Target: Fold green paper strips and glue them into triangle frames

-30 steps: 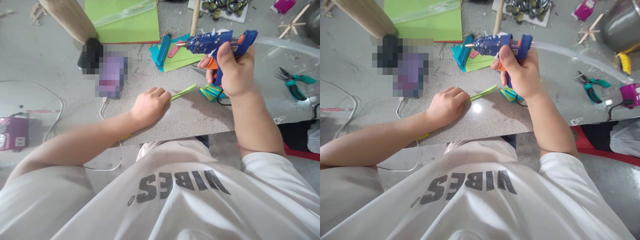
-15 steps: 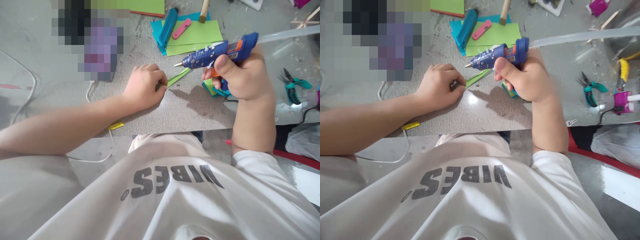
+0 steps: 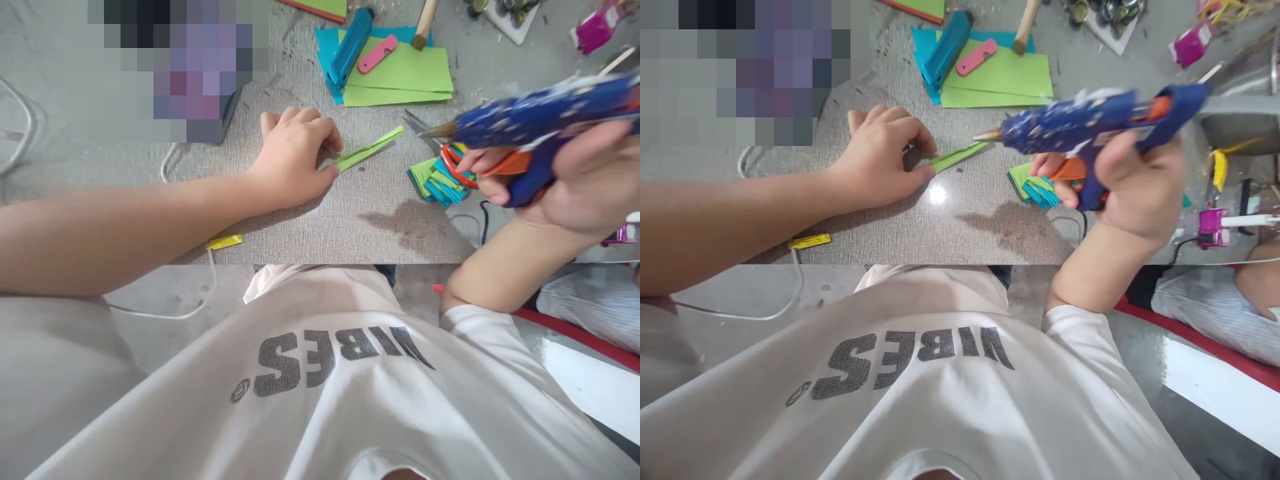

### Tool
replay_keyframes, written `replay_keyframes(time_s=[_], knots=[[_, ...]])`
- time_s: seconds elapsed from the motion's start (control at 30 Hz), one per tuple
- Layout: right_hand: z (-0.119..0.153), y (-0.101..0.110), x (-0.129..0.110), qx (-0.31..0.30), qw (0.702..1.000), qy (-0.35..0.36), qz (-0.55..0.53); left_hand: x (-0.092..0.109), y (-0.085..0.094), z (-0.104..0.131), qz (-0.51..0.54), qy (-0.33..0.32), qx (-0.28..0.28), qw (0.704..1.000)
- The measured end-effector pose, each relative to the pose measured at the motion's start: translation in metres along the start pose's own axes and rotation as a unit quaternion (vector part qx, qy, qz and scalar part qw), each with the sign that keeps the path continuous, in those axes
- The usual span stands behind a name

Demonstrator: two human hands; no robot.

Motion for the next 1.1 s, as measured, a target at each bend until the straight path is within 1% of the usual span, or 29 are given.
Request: replay_keyframes(time_s=[0.07, 0.13, 0.2, 0.27, 0.37, 0.5, 0.6, 0.73, 0.9, 1.1], knots=[[0.001, -0.005, 0.009, -0.029, 0.998, 0.035, 0.051, 0.001, 0.001, 0.002, -0.001, 0.000, 0.003, 1.000], [-0.002, -0.011, 0.021, -0.064, 0.986, 0.044, 0.148, 0.002, 0.002, 0.003, -0.001, 0.010, 0.000, 1.000], [-0.006, -0.017, 0.033, -0.073, 0.971, 0.051, 0.223, 0.001, 0.003, 0.003, 0.004, 0.026, -0.005, 1.000], [-0.007, -0.026, 0.040, -0.067, 0.961, 0.066, 0.260, 0.001, 0.004, 0.003, 0.015, 0.031, -0.004, 0.999], [-0.007, -0.040, 0.045, -0.047, 0.956, 0.077, 0.281, 0.000, 0.005, 0.003, 0.028, 0.030, 0.004, 0.999], [-0.006, -0.050, 0.052, -0.049, 0.953, 0.051, 0.294, 0.001, 0.004, 0.002, 0.018, 0.041, -0.003, 0.999], [-0.007, -0.049, 0.053, -0.043, 0.955, 0.044, 0.291, 0.002, 0.003, 0.001, 0.012, 0.043, -0.005, 0.999], [-0.009, -0.047, 0.054, -0.038, 0.954, 0.048, 0.294, 0.002, 0.004, 0.001, 0.023, 0.028, 0.009, 0.999], [-0.009, -0.046, 0.058, -0.049, 0.954, 0.042, 0.293, 0.004, 0.004, 0.001, 0.017, 0.042, 0.001, 0.999], [-0.008, -0.045, 0.054, -0.039, 0.950, 0.052, 0.306, 0.008, 0.006, 0.001, 0.002, 0.036, 0.007, 0.999]])
Point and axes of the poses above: each hand's wrist, its own z-axis away from the middle knuckle, its own y-axis out of the back of the hand, x = y × z, the point moved 5 cm from there along -z, towards the middle knuckle, and after that the axes turned 3 degrees about -x, right-handed, at the moved point
